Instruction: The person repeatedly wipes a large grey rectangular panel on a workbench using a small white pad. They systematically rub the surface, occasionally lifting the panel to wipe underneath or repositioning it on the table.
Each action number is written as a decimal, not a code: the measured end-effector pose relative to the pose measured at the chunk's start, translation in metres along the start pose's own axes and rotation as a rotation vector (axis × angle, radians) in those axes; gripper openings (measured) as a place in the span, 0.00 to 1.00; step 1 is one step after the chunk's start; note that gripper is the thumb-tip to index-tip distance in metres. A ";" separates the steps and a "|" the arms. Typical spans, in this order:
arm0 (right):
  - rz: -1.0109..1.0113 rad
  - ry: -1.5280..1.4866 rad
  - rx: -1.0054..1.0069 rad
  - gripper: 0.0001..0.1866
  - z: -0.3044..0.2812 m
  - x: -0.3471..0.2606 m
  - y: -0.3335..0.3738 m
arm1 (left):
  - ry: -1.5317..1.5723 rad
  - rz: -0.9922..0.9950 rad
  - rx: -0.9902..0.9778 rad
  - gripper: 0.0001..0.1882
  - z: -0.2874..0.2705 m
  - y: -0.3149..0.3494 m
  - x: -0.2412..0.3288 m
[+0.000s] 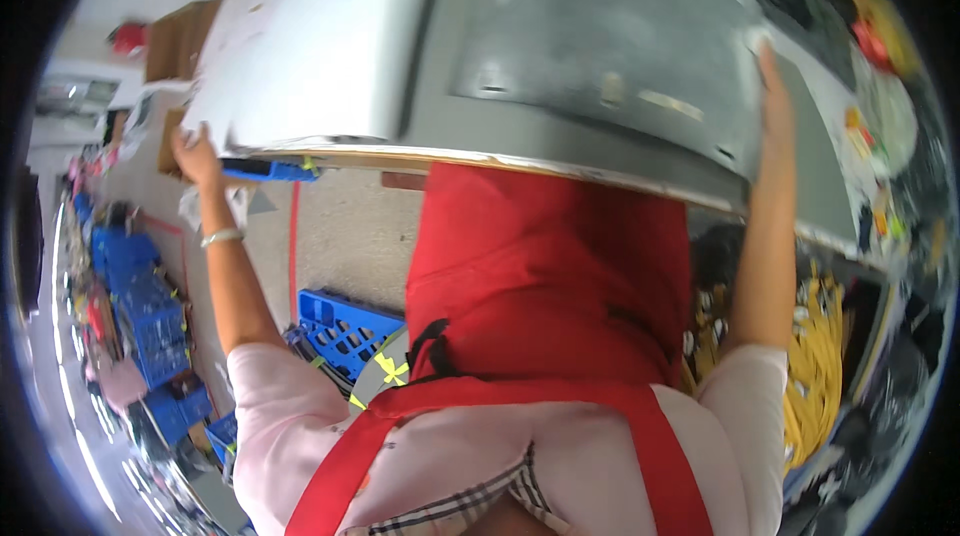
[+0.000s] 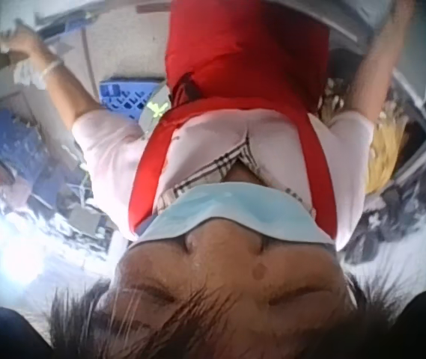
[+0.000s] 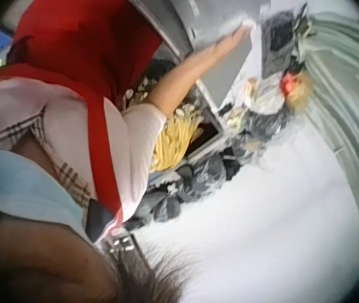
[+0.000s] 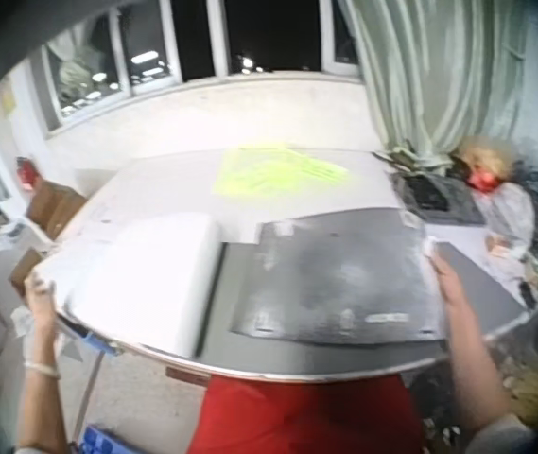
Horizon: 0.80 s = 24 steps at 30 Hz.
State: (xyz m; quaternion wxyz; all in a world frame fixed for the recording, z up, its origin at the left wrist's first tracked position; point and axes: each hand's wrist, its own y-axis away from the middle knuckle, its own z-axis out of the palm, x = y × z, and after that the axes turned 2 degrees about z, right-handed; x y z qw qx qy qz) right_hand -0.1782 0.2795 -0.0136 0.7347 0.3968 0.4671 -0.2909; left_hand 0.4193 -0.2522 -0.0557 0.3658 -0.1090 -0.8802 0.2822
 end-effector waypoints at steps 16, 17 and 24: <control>-0.311 0.682 0.083 0.14 0.005 0.017 0.018 | 0.270 0.842 -0.887 0.19 0.016 0.212 0.304; -0.370 0.879 0.120 0.14 0.000 0.022 0.022 | 0.249 0.876 -0.920 0.20 0.016 0.211 0.305; -0.356 0.695 0.043 0.14 -0.005 0.027 0.031 | 0.240 0.688 -1.124 0.17 0.014 0.212 0.312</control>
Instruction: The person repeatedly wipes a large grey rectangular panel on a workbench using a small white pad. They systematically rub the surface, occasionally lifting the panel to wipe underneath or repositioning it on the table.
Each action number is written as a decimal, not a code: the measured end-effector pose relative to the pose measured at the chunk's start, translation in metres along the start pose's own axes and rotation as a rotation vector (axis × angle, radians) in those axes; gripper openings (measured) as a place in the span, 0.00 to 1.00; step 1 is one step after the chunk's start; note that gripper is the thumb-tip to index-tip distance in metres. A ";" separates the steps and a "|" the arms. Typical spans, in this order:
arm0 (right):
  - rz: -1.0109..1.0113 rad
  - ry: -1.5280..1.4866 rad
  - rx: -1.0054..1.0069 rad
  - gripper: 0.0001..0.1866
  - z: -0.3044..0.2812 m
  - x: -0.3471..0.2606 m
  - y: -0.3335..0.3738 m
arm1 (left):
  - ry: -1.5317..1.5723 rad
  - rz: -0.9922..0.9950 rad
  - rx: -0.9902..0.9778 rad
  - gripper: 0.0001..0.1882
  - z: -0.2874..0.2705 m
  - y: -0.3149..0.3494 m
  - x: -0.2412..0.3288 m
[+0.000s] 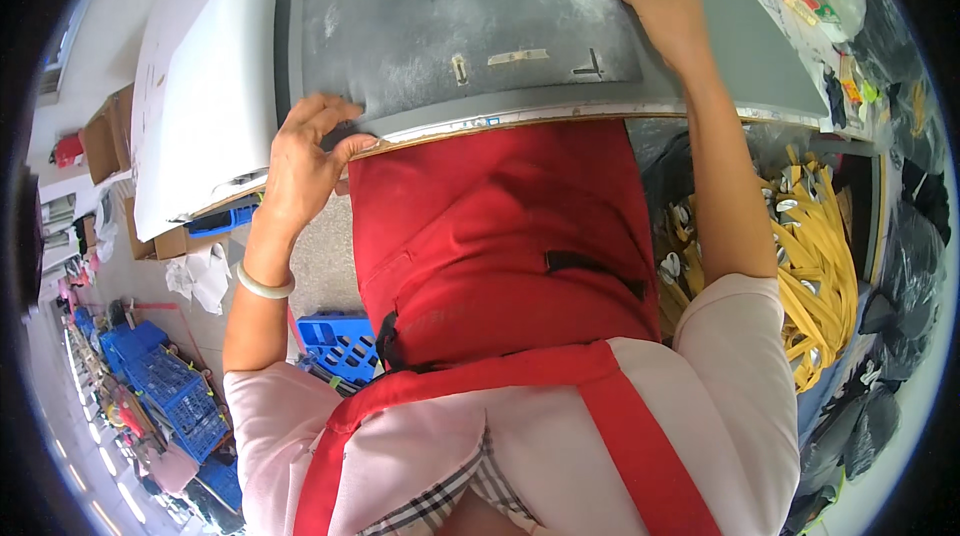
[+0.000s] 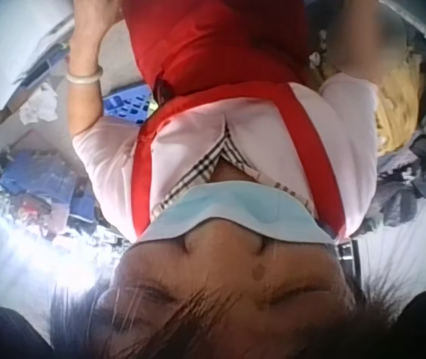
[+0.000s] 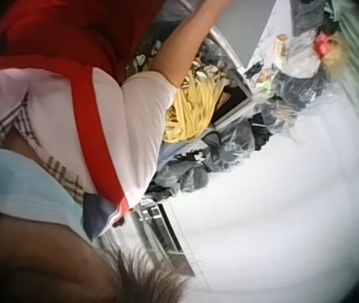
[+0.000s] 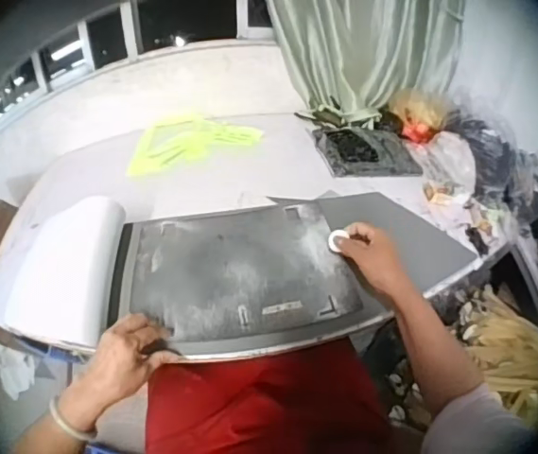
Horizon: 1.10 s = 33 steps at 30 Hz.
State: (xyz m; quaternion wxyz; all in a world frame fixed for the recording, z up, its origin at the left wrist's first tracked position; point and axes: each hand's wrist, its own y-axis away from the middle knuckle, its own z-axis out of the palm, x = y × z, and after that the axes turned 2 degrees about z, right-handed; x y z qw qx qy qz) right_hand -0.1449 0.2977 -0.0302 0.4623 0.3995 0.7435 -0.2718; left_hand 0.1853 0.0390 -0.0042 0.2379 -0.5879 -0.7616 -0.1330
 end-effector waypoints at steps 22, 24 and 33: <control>0.121 -0.317 -0.060 0.12 -0.023 0.011 0.031 | 0.045 0.056 0.155 0.08 0.016 0.006 0.003; 0.115 -0.325 -0.057 0.12 -0.023 0.012 0.033 | 0.121 -0.001 0.135 0.07 0.016 0.006 0.003; 0.112 -0.378 -0.094 0.13 -0.029 0.013 0.029 | 0.139 0.013 0.036 0.06 0.008 -0.005 -0.001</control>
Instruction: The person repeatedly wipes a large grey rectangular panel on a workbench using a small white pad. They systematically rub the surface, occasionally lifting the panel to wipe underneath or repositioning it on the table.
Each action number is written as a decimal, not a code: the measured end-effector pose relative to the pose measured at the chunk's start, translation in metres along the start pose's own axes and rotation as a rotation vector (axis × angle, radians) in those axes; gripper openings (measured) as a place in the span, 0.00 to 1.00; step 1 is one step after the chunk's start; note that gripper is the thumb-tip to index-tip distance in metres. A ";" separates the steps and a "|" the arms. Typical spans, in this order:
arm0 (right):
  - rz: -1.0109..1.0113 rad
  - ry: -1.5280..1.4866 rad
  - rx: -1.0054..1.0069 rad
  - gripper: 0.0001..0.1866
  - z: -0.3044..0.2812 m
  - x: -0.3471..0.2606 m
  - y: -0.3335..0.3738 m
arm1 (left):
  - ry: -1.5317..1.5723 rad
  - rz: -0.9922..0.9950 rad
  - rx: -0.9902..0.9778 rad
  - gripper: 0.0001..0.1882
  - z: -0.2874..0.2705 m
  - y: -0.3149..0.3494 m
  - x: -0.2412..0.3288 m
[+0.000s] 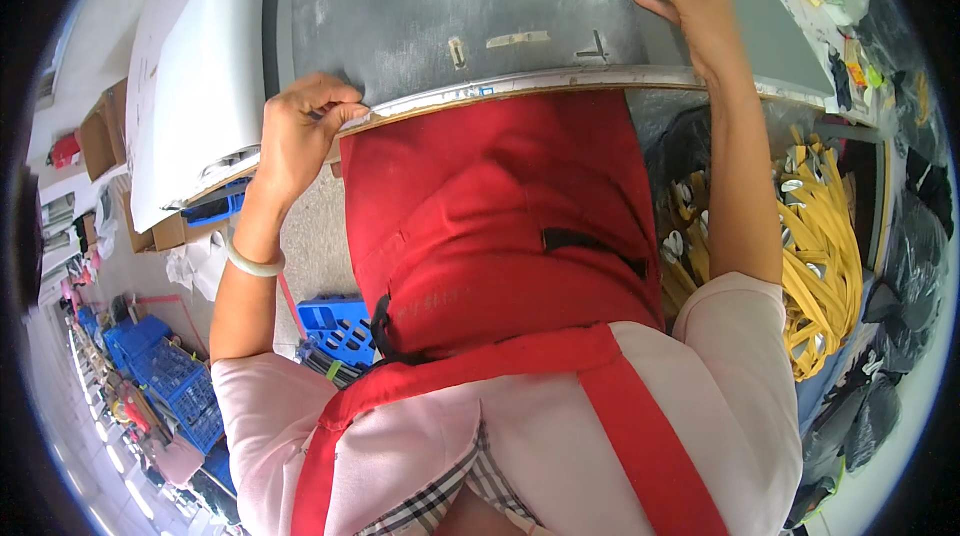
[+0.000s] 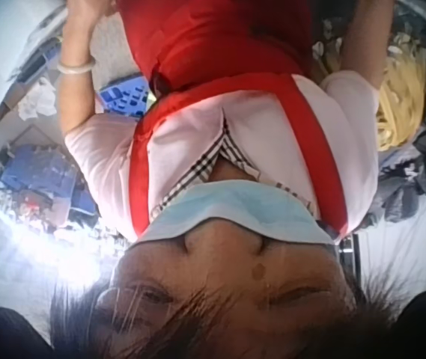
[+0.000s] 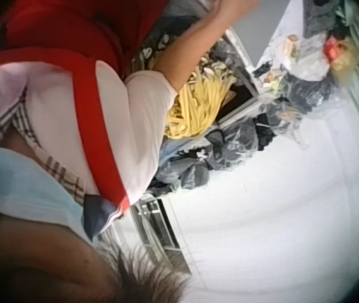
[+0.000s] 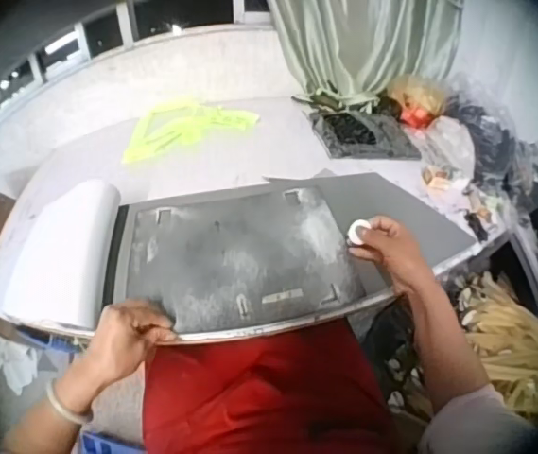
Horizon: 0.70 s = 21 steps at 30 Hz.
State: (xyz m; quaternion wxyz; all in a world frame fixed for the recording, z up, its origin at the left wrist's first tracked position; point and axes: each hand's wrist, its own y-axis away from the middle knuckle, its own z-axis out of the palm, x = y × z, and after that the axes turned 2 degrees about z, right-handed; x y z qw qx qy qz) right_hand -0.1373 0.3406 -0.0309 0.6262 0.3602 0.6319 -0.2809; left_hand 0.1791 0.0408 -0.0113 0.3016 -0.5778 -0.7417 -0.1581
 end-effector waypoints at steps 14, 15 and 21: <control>-0.078 0.113 0.044 0.14 0.016 0.005 0.007 | -0.116 -0.048 0.107 0.17 0.003 0.022 0.009; -0.083 0.134 0.059 0.14 0.016 0.005 0.008 | -0.132 -0.034 0.200 0.17 0.000 0.022 0.007; -0.116 0.184 0.105 0.15 0.019 0.004 0.013 | 0.077 -0.140 0.318 0.23 -0.002 0.018 -0.009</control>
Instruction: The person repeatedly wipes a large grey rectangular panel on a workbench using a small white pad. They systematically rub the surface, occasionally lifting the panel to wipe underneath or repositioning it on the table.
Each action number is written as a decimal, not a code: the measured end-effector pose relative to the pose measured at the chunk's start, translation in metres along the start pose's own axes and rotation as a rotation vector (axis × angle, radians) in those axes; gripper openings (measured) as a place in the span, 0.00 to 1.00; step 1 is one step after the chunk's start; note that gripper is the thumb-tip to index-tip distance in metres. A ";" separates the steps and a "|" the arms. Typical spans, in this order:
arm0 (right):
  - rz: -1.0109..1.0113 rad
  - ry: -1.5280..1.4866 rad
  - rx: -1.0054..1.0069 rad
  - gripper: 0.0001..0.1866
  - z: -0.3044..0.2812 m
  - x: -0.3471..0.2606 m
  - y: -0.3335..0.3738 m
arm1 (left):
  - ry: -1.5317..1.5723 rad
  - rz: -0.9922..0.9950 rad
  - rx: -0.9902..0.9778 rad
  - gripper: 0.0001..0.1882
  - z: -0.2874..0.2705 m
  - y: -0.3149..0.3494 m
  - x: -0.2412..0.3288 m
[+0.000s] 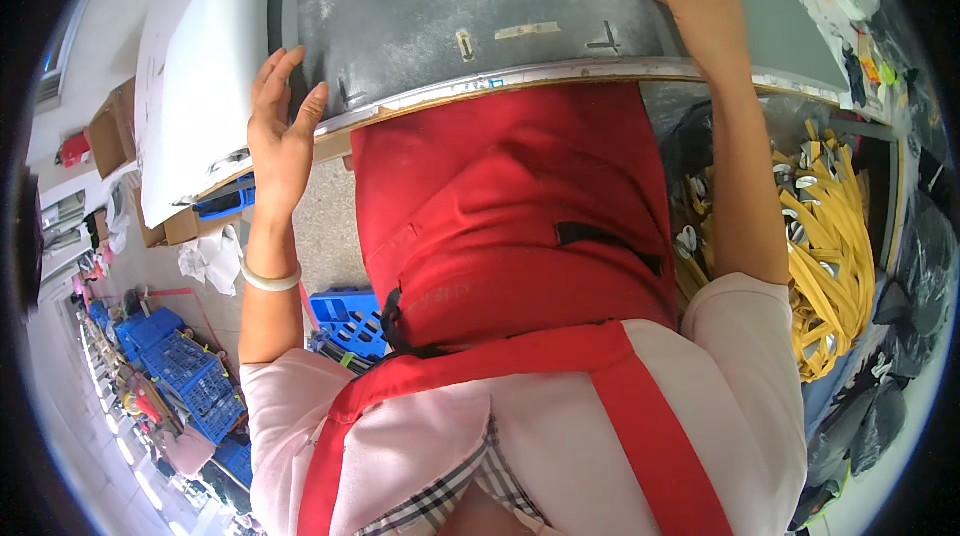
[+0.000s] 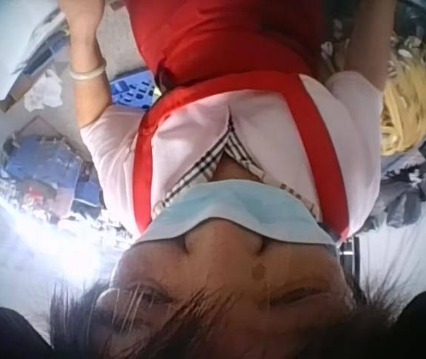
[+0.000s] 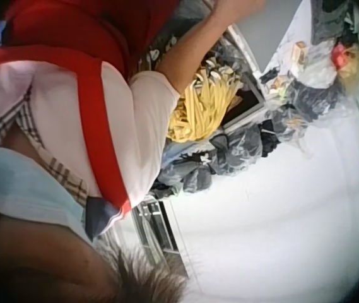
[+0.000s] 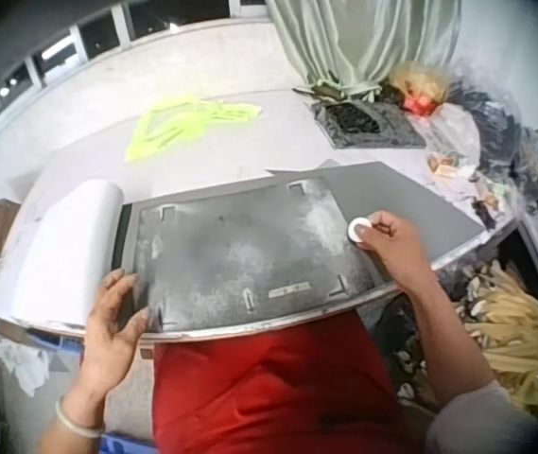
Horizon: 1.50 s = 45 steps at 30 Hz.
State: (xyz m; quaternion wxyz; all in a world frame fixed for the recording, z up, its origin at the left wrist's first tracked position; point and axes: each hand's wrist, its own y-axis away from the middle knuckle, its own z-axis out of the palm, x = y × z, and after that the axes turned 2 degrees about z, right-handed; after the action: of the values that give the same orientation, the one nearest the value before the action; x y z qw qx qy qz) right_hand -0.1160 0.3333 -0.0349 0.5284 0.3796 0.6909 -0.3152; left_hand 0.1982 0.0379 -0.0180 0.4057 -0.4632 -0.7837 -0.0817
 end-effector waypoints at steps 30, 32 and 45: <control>-0.046 0.170 0.087 0.13 0.007 0.005 0.008 | 0.417 -0.249 -0.042 0.26 0.003 -0.002 -0.003; -0.052 0.197 0.129 0.13 0.008 0.004 0.009 | 0.395 -0.229 -0.032 0.26 0.005 -0.001 -0.009; -0.006 -0.089 0.079 0.11 -0.008 0.019 0.002 | 0.073 -0.054 -0.053 0.27 0.006 0.002 -0.010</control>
State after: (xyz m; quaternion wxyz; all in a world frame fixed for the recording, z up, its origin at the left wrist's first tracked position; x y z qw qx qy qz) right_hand -0.1214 0.3447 -0.0513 0.5422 0.3838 0.6548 -0.3604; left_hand 0.1993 0.0350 -0.0295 0.4193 -0.4494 -0.7780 -0.1304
